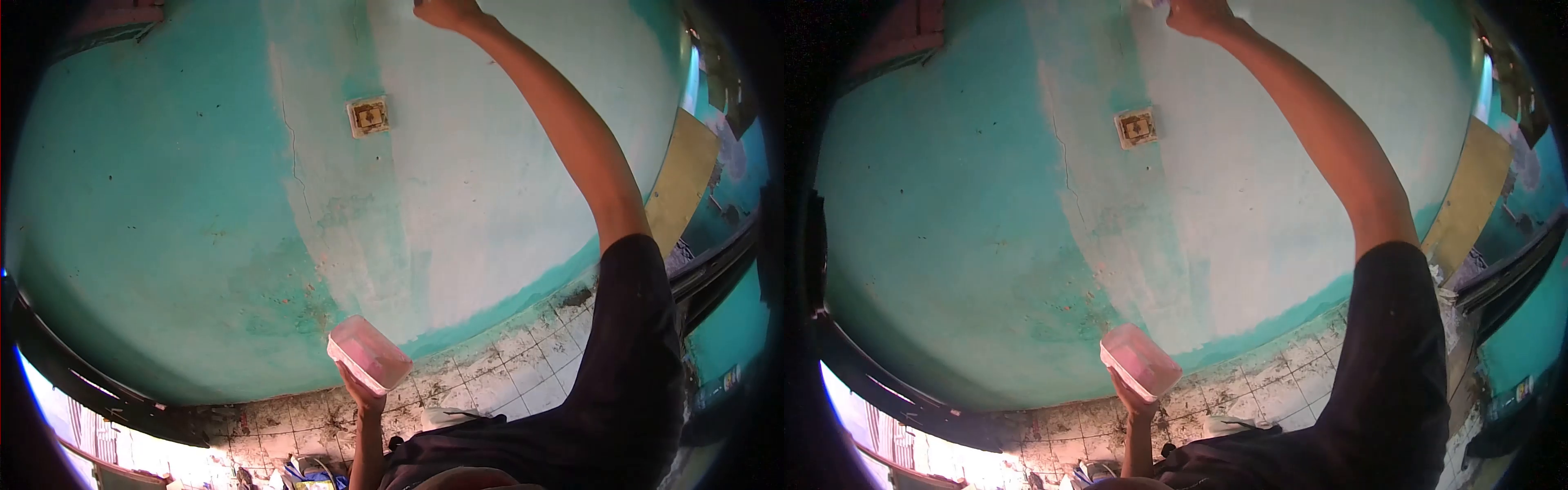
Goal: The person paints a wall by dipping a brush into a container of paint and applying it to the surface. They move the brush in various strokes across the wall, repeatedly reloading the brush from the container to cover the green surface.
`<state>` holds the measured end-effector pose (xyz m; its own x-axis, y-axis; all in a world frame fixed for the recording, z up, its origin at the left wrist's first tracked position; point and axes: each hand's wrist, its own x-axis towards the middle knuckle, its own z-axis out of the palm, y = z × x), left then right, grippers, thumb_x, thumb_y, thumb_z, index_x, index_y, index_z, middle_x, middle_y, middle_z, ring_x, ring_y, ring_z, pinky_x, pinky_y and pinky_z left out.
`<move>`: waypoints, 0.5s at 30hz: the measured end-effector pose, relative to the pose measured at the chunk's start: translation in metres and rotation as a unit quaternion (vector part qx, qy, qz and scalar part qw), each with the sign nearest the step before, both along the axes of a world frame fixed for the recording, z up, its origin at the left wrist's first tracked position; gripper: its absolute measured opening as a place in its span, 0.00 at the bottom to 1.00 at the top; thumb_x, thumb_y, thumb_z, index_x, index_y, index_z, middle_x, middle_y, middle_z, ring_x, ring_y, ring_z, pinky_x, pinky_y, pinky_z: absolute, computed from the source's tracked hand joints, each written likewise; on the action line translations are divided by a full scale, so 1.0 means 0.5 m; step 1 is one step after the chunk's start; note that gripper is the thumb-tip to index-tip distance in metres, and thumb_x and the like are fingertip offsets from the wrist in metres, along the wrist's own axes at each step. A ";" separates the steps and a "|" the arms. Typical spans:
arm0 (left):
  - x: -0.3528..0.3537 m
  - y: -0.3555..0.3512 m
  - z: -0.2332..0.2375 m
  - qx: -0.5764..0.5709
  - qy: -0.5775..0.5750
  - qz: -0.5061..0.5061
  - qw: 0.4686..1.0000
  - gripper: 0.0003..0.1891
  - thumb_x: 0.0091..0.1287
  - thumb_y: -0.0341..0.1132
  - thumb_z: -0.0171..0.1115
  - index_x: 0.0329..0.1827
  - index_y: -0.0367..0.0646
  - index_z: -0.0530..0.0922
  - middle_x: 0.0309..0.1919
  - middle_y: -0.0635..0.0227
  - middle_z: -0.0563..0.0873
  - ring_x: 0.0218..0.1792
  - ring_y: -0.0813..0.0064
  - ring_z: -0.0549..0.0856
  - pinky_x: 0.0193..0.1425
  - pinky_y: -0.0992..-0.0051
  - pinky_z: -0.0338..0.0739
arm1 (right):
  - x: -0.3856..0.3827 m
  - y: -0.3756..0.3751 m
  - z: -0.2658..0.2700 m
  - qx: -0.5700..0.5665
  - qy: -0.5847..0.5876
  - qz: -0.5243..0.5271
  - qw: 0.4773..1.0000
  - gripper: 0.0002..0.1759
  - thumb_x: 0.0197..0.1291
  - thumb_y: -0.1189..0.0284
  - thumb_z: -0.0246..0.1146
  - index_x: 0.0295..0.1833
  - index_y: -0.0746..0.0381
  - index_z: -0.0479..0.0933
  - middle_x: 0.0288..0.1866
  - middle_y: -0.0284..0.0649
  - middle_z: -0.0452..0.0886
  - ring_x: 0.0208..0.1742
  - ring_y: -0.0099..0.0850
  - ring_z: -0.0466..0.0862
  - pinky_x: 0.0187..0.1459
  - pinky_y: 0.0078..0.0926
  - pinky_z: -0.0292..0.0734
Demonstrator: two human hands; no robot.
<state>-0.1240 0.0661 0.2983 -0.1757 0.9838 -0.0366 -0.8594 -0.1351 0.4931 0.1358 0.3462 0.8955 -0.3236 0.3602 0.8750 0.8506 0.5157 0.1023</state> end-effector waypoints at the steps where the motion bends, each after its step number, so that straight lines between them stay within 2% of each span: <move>1: -0.002 0.004 -0.011 0.004 -0.007 -0.005 1.000 0.40 0.74 0.66 0.46 0.82 0.54 0.53 0.78 0.66 0.61 0.76 0.57 0.63 0.78 0.52 0.61 | -0.018 0.052 0.006 -0.001 -0.001 0.006 1.000 0.17 0.58 0.70 0.64 0.47 0.73 0.78 0.39 0.61 0.85 0.40 0.50 0.87 0.39 0.47 0.83; 3: 0.011 -0.002 0.009 -0.008 0.007 0.010 1.000 0.40 0.74 0.66 0.46 0.82 0.54 0.53 0.78 0.66 0.61 0.76 0.57 0.63 0.78 0.52 0.61 | -0.043 0.170 -0.027 0.103 0.024 0.024 0.994 0.15 0.56 0.73 0.59 0.50 0.58 0.78 0.40 0.52 0.85 0.41 0.55 0.86 0.44 0.52 0.82; 4: 0.014 0.004 0.019 -0.016 0.022 0.017 0.999 0.40 0.74 0.66 0.46 0.82 0.54 0.53 0.78 0.66 0.61 0.76 0.57 0.63 0.78 0.52 0.61 | -0.049 0.129 -0.108 0.130 0.020 -0.003 0.991 0.14 0.58 0.74 0.59 0.51 0.60 0.77 0.40 0.54 0.84 0.39 0.55 0.87 0.41 0.53 0.83; 6: 0.004 0.004 0.014 -0.027 0.012 0.008 1.000 0.40 0.74 0.66 0.46 0.82 0.54 0.53 0.78 0.65 0.61 0.76 0.57 0.63 0.78 0.51 0.60 | -0.071 0.107 -0.266 0.141 0.007 -0.037 0.989 0.19 0.61 0.76 0.57 0.58 0.70 0.72 0.44 0.60 0.81 0.35 0.53 0.87 0.35 0.49 0.85; 7: 0.006 0.007 0.011 -0.035 -0.005 0.001 0.999 0.40 0.74 0.66 0.45 0.82 0.54 0.53 0.78 0.65 0.61 0.77 0.57 0.63 0.78 0.51 0.60 | -0.066 0.091 -0.342 0.080 0.015 -0.025 0.996 0.24 0.60 0.78 0.56 0.64 0.69 0.68 0.44 0.59 0.79 0.34 0.57 0.84 0.35 0.52 0.83; 10: 0.002 0.003 0.044 -0.018 0.049 0.022 0.998 0.41 0.74 0.67 0.45 0.82 0.54 0.53 0.78 0.65 0.61 0.76 0.57 0.63 0.78 0.51 0.61 | -0.035 0.044 -0.548 -0.026 -0.031 -0.037 0.999 0.29 0.58 0.80 0.57 0.68 0.69 0.66 0.42 0.57 0.79 0.31 0.53 0.85 0.31 0.48 0.83; 12: 0.007 -0.004 0.064 -0.036 0.058 0.029 0.997 0.41 0.73 0.68 0.45 0.82 0.54 0.53 0.78 0.65 0.61 0.76 0.56 0.63 0.77 0.50 0.61 | -0.013 0.024 -0.666 -0.122 -0.083 -0.047 0.988 0.29 0.57 0.82 0.57 0.67 0.70 0.67 0.44 0.58 0.80 0.31 0.54 0.85 0.32 0.46 0.83; 13: 0.001 -0.012 0.064 -0.041 0.052 0.019 0.998 0.41 0.73 0.67 0.45 0.82 0.53 0.52 0.78 0.64 0.61 0.76 0.55 0.64 0.77 0.50 0.62 | -0.004 0.005 -0.716 -0.209 -0.116 -0.045 0.970 0.25 0.59 0.77 0.59 0.63 0.73 0.70 0.45 0.61 0.81 0.36 0.53 0.86 0.37 0.47 0.84; 14: 0.000 -0.001 0.065 -0.037 0.044 0.010 0.998 0.42 0.73 0.67 0.46 0.82 0.53 0.52 0.78 0.64 0.61 0.76 0.55 0.64 0.77 0.50 0.62 | 0.005 -0.001 -0.731 -0.286 -0.149 -0.044 0.946 0.23 0.60 0.73 0.61 0.58 0.77 0.74 0.46 0.63 0.82 0.41 0.53 0.88 0.42 0.48 0.85; 15: -0.002 0.002 0.058 -0.021 0.042 0.010 0.999 0.41 0.74 0.66 0.45 0.82 0.52 0.52 0.78 0.63 0.62 0.75 0.55 0.64 0.77 0.50 0.62 | 0.012 -0.003 -0.726 -0.287 -0.150 -0.045 0.945 0.23 0.60 0.73 0.61 0.58 0.77 0.74 0.46 0.63 0.82 0.41 0.53 0.88 0.42 0.48 0.85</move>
